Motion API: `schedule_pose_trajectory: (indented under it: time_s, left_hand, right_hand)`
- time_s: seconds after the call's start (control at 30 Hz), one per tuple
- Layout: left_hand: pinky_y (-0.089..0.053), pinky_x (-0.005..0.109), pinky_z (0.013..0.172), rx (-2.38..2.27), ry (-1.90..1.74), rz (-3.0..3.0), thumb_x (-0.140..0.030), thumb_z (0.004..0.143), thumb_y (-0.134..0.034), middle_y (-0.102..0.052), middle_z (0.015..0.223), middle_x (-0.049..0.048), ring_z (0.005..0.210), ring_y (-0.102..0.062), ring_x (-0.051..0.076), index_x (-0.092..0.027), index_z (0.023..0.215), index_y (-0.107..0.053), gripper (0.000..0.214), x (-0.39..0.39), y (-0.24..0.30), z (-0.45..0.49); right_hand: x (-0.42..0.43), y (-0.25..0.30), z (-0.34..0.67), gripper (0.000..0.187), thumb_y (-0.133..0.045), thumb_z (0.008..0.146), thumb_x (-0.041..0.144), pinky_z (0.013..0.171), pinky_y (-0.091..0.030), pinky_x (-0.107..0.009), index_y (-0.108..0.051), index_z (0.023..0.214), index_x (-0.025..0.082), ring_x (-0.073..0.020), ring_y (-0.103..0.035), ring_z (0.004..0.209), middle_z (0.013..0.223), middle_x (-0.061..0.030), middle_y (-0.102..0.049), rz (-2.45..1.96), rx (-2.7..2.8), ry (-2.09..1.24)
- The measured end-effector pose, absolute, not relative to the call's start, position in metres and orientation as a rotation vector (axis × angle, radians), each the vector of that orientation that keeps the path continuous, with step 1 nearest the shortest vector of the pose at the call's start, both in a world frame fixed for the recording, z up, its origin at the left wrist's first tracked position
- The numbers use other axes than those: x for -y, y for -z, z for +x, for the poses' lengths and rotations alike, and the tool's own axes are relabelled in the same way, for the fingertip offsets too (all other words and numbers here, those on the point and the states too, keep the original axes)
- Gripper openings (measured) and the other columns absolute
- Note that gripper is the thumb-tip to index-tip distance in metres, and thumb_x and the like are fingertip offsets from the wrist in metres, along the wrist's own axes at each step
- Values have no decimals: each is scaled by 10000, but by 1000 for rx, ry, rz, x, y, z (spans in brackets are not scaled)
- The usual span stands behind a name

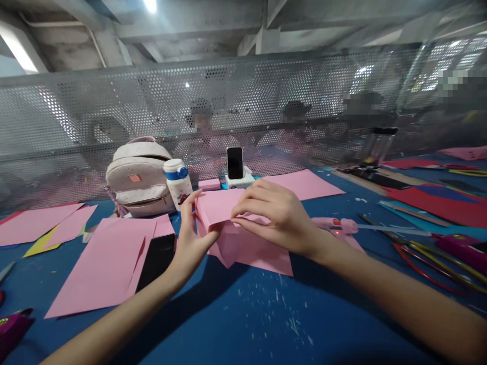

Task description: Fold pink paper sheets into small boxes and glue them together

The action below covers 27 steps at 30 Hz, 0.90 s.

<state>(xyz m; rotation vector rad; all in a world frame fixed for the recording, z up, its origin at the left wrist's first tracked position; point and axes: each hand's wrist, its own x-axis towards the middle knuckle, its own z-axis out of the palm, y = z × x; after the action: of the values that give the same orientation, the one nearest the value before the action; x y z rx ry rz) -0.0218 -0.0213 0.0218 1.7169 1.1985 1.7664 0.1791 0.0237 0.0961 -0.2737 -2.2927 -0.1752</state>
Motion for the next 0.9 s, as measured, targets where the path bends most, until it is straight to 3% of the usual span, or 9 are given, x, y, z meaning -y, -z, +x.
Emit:
schedule_pose_trajectory:
  time_s: [0.23,0.47,0.7,0.9]
  left_hand:
    - [-313,574,1147,-1204,-1771,1727,-255,789,-722,-436,1450,94,1376,-400,326,-314,1382,-411,672,20,-21,-22]
    - [-330,566,1139,-1201,-1764,1735,-255,793,-723,-429,1452,94,1374,-400,325,-318,1392,-405,681,22,-20,-22]
    - [-327,561,1143,-1211,-1752,1768,-230,754,-742,-419,1457,96,1368,-401,325,-311,1399,-397,736,22,-20,-21]
    - [-312,561,1151,-1217,-1745,1781,-204,725,-742,-421,1453,95,1370,-394,329,-302,1403,-395,768,23,-20,-20]
  right_hand:
    - [-23,-94,178,82,-643,919,226,730,-427,-324,-710,905,181,-183,-549,820,890,-44,-702,-278,2312,137]
    - [-23,-95,178,33,-669,878,143,748,-445,-295,-679,875,174,-157,-560,807,849,-23,-688,-321,2239,-255]
    - [-23,-97,178,64,-654,895,157,796,-421,-325,-702,879,195,-186,-580,888,896,-30,-704,-379,2338,-236]
    - [-23,-100,175,68,-643,898,132,759,-398,-307,-632,852,181,-176,-543,854,889,-21,-650,-520,2477,-367]
